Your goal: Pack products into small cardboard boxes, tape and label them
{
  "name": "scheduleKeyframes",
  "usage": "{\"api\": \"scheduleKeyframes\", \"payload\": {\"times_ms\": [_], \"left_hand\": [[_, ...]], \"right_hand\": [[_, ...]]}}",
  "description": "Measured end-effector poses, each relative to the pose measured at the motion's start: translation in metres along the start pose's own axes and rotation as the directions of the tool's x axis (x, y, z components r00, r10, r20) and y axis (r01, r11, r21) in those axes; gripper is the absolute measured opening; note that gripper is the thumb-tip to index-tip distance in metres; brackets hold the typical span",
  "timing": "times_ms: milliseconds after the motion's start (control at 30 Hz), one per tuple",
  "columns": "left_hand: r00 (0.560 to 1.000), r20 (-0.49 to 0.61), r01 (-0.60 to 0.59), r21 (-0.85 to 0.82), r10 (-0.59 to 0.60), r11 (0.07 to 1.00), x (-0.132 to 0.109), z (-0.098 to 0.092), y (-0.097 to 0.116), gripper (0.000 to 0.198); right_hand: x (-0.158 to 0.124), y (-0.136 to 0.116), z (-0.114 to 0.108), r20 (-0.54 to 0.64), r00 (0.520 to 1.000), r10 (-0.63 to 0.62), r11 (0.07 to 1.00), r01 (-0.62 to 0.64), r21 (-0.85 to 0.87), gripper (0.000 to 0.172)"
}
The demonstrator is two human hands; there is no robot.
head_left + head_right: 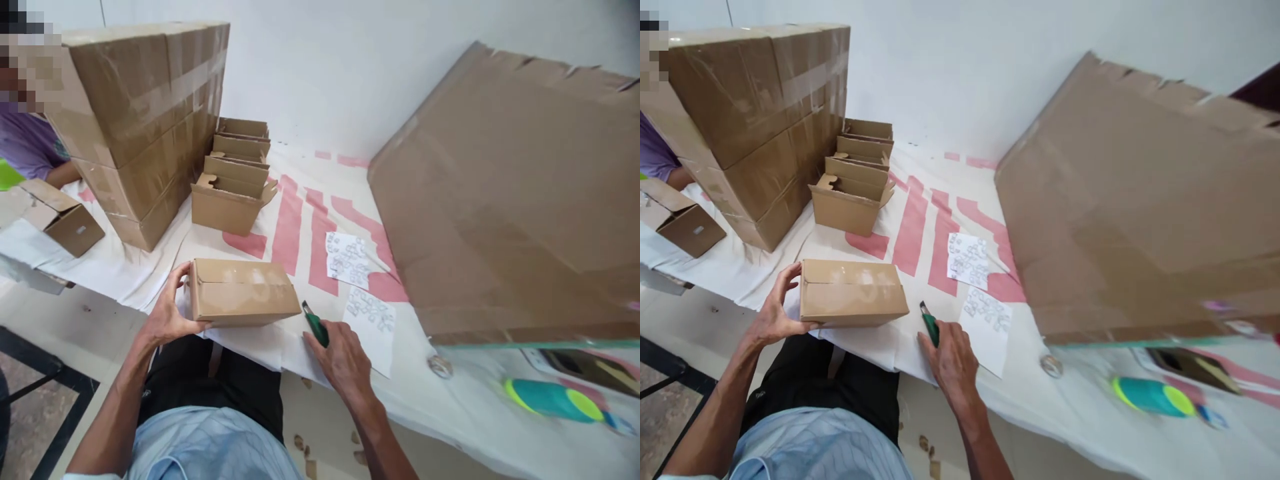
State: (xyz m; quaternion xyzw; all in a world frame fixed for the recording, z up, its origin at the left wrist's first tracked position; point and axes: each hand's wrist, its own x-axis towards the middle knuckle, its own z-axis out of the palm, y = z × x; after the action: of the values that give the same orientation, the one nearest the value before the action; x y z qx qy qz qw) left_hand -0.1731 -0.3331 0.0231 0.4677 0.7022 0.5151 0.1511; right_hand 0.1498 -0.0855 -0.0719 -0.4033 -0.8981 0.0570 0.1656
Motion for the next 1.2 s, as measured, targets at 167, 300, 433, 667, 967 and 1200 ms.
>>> {"api": "scheduleKeyframes", "payload": {"times_ms": [167, 300, 433, 667, 967, 1200], "left_hand": [[0.984, -0.057, -0.163, 0.063, 0.167, 0.985, 0.010, 0.015, 0.019, 0.105], [0.973, -0.021, -0.228, 0.111, 0.232, 0.967, 0.016, 0.016, 0.028, 0.097], [0.974, 0.030, -0.228, 0.116, 0.226, 0.967, 0.017, 0.010, 0.032, 0.094], [0.980, 0.074, -0.189, 0.070, 0.184, 0.979, 0.010, 0.001, 0.025, 0.086], [0.979, 0.119, -0.172, 0.060, 0.164, 0.983, 0.001, -0.011, 0.021, 0.085], [0.979, 0.140, -0.161, 0.082, 0.148, 0.984, 0.000, -0.013, 0.016, 0.089]], "right_hand": [[-0.013, 0.018, 0.010, 0.036, 0.997, 0.062, 0.997, -0.061, -0.045, 0.031], [-0.015, 0.020, 0.010, 0.015, 1.000, 0.015, 0.999, -0.015, 0.034, 0.029], [-0.001, 0.006, -0.012, -0.120, 0.993, 0.020, 0.971, 0.010, 0.241, 0.035], [0.047, -0.062, -0.100, 0.020, 0.997, -0.081, 0.754, 0.048, 0.656, 0.033], [0.095, -0.131, -0.149, 0.048, 0.902, -0.428, 0.655, 0.274, 0.704, 0.023], [0.113, -0.148, -0.163, 0.084, 0.821, -0.565, 0.643, 0.373, 0.669, 0.023]]}}
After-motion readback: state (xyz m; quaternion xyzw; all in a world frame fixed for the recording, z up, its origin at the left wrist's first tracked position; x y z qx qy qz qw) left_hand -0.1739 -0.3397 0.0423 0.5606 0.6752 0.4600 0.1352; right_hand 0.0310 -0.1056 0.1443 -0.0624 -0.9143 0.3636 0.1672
